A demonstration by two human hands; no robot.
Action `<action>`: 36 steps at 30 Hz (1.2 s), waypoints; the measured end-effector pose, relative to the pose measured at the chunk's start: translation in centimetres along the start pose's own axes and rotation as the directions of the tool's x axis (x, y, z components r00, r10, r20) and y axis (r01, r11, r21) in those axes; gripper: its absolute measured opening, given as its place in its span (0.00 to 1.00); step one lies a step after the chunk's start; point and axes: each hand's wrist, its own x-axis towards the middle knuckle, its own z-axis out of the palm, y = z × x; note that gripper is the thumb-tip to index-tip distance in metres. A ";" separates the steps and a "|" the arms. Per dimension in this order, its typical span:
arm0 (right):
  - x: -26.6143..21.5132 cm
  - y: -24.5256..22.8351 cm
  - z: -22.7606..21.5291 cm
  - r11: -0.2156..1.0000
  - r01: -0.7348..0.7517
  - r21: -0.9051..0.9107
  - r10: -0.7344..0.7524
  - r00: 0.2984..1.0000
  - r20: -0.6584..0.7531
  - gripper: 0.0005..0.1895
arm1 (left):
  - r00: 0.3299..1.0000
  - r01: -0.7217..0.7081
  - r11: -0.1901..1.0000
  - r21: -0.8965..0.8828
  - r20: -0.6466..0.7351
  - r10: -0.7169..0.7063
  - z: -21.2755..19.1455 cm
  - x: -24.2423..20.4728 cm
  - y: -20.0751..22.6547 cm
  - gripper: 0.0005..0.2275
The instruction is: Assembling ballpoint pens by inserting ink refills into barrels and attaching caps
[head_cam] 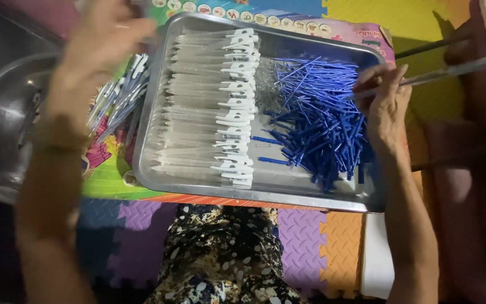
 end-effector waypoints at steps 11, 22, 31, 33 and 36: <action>1.5 -3.4 5.3 0.852 0.052 0.521 -0.145 0.980 0.139 0.04 | 0.712 0.146 0.699 -0.700 0.565 0.417 16.1 1.4 7.2 0.13; 1.0 -2.0 5.6 0.924 0.081 0.373 -0.078 0.997 -0.021 0.11 | 0.738 0.259 0.633 -0.729 0.572 0.358 17.1 2.4 4.3 0.21; 1.1 -0.5 5.9 0.884 0.036 0.467 -0.068 0.996 0.050 0.11 | 0.732 0.289 0.593 -0.752 0.573 0.370 18.2 3.0 3.4 0.14; 1.0 -0.6 6.1 0.892 0.017 0.452 -0.051 0.997 0.062 0.11 | 0.723 0.284 0.627 -0.725 0.592 0.357 18.3 2.6 3.5 0.17; 0.6 -1.1 6.3 0.925 0.015 0.380 -0.036 0.998 0.047 0.13 | 0.723 0.302 0.602 -0.739 0.589 0.361 18.6 2.6 3.2 0.20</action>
